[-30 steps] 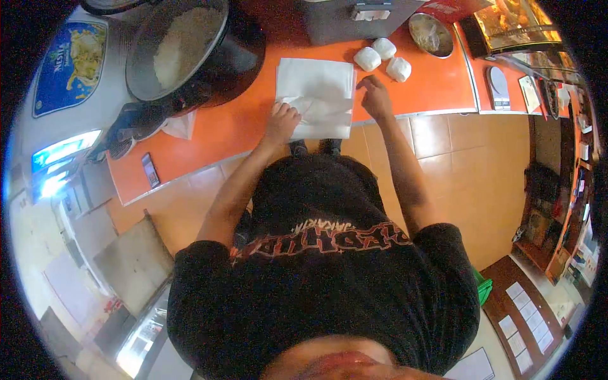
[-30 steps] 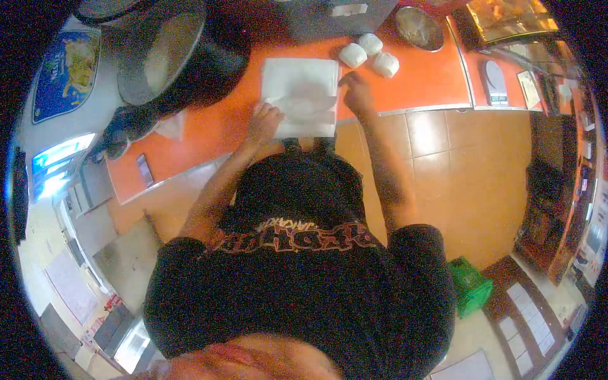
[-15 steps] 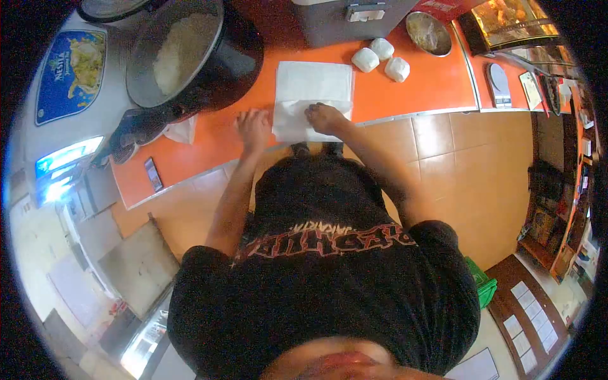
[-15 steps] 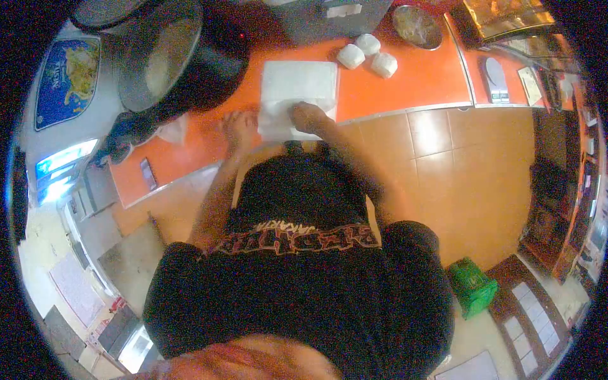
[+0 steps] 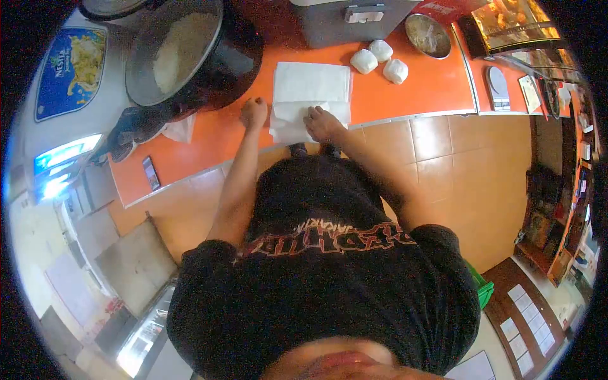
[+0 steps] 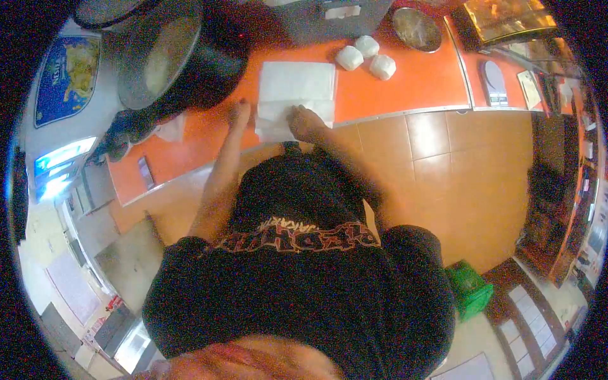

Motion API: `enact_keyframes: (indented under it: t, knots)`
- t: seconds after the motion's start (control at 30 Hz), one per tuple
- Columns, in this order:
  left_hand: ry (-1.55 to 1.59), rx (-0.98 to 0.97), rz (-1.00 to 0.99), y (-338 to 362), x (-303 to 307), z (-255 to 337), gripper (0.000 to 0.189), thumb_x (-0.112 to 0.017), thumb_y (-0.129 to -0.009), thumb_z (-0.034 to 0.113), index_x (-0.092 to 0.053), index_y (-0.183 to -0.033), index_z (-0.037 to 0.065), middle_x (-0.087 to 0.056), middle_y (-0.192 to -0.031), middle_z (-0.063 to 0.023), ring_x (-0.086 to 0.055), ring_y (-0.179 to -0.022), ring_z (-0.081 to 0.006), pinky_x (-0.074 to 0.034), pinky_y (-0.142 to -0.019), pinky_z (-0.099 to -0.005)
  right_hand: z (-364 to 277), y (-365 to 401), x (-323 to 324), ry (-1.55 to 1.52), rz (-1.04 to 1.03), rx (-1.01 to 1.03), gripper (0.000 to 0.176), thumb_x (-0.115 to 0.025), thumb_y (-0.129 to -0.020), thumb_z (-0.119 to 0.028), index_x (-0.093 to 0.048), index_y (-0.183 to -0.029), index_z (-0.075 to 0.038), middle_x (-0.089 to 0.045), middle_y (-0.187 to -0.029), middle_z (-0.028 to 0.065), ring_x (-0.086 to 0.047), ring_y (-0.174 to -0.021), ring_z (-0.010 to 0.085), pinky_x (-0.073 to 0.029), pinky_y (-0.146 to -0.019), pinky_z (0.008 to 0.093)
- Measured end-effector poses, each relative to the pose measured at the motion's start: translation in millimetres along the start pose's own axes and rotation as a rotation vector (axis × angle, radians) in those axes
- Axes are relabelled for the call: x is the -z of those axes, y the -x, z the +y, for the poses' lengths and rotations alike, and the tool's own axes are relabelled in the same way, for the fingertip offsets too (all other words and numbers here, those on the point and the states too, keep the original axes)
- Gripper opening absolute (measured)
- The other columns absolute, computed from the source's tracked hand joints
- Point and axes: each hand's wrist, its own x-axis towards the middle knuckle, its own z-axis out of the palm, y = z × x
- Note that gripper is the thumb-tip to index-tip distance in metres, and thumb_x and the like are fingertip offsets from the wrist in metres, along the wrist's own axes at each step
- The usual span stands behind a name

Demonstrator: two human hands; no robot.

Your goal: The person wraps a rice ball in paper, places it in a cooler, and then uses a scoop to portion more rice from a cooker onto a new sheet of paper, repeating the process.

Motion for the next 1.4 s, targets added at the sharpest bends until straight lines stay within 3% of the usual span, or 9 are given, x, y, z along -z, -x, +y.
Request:
enact_keyframes:
  t: [0.13, 0.23, 0.43, 0.73, 0.93, 1.03, 1.13, 1.23, 1.4]
  knots:
    - [0.104, -0.708, -0.014, 77.1, 40.5, 79.0, 0.018, -0.065, -0.085, 0.022, -0.063, -0.085, 0.005, -0.069, -0.088, -0.0146, -0.065, -0.084, -0.0365, -0.05, -0.075, -0.0486, -2.1, 4.5, 7.1, 0.025, -0.044, 0.04, 0.02, -0.057, -0.089, -0.02, -0.06, -0.091, 0.0, -0.061, -0.1, 0.0209, -0.056, -0.1, 0.0366, -0.047, -0.089, 0.0476]
    - [-0.228, -0.954, -0.025, 99.9, 15.1, 56.0, 0.02, -0.068, -0.085, 0.024, -0.065, -0.095, 0.007, -0.068, -0.101, -0.0101, -0.061, -0.099, -0.0309, -0.044, -0.088, -0.0474, 3.2, 7.9, -0.8, -0.125, 0.072, 0.042, 0.023, -0.061, -0.087, -0.019, -0.059, -0.099, 0.001, -0.06, -0.106, 0.0204, -0.056, -0.099, 0.0375, -0.047, -0.09, 0.0487]
    - [-0.142, -0.977, -0.11, 110.6, 22.8, 22.0, 0.029, -0.069, -0.086, 0.03, -0.067, -0.107, 0.01, -0.065, -0.113, -0.0058, -0.055, -0.111, -0.0273, -0.035, -0.1, -0.0496, 9.3, 49.3, 37.5, -0.467, 0.055, -0.384, 0.046, -0.071, -0.086, -0.02, -0.054, -0.124, -0.001, -0.057, -0.122, 0.0216, -0.055, -0.114, 0.0413, -0.047, -0.095, 0.0493]
    - [-0.258, -0.98, -0.001, 99.2, 2.8, 19.7, 0.017, -0.063, -0.087, 0.028, -0.071, -0.098, 0.017, -0.068, -0.107, 0.0028, -0.054, -0.109, -0.0224, -0.032, -0.101, -0.0506, 45.7, 53.4, -22.0, -0.355, 0.36, -0.287, 0.014, -0.072, -0.084, -0.018, -0.073, -0.092, -0.007, -0.072, -0.087, 0.0143, -0.069, -0.082, 0.0366, -0.056, -0.076, 0.0431]
    - [-0.169, -0.833, 0.147, 84.6, -9.4, 30.6, 0.017, -0.073, -0.079, 0.029, -0.071, -0.092, 0.018, -0.069, -0.093, -0.0005, -0.054, -0.104, -0.0228, -0.033, -0.094, -0.0495, 50.7, 22.9, 9.3, -0.389, 0.086, -0.606, 0.009, -0.075, -0.077, -0.016, -0.072, -0.082, -0.009, -0.072, -0.081, 0.0148, -0.07, -0.076, 0.0347, -0.056, -0.07, 0.0439]
    - [-0.313, -0.723, -0.027, 73.5, -4.3, 45.6, 0.024, -0.08, -0.072, 0.029, -0.069, -0.089, 0.016, -0.07, -0.092, -0.0024, -0.056, -0.102, -0.025, -0.033, -0.092, -0.0491, 61.4, 10.3, 3.2, -0.193, 0.025, -0.472, 0.014, -0.079, -0.073, -0.018, -0.072, -0.081, -0.01, -0.072, -0.082, 0.0124, -0.069, -0.083, 0.0307, -0.055, -0.071, 0.0447]
    - [-0.179, -0.691, 0.238, 70.9, 4.1, 75.1, 0.024, -0.08, -0.071, 0.03, -0.067, -0.083, 0.014, -0.071, -0.091, -0.0039, -0.057, -0.099, -0.0273, -0.033, -0.089, -0.0485, 54.0, 6.9, 6.7, -0.056, 0.264, -0.504, 0.019, -0.081, -0.07, -0.021, -0.072, -0.084, -0.012, -0.071, -0.085, 0.01, -0.067, -0.089, 0.0292, -0.053, -0.075, 0.0451]
    - [-0.199, -0.575, 0.023, 59.4, -4.7, 66.4, 0.021, -0.078, -0.072, 0.029, -0.067, -0.082, 0.015, -0.069, -0.088, -0.0031, -0.056, -0.099, -0.0276, -0.033, -0.087, -0.0482, 49.5, 8.7, 19.5, 0.005, 0.3, -0.489, 0.022, -0.08, -0.069, -0.025, -0.071, -0.085, -0.015, -0.069, -0.089, 0.0063, -0.066, -0.093, 0.0278, -0.05, -0.079, 0.0441]
    - [-0.225, -0.794, 0.102, 73.8, -2.7, 55.8, 0.015, -0.073, -0.073, 0.026, -0.067, -0.083, 0.017, -0.064, -0.085, -0.0007, -0.055, -0.097, -0.0252, -0.034, -0.084, -0.0466, 51.1, 12.9, 11.9, 0.098, 0.138, -0.313, 0.015, -0.07, -0.075, -0.027, -0.07, -0.085, -0.016, -0.065, -0.091, 0.0034, -0.065, -0.087, 0.0255, -0.046, -0.078, 0.0432]
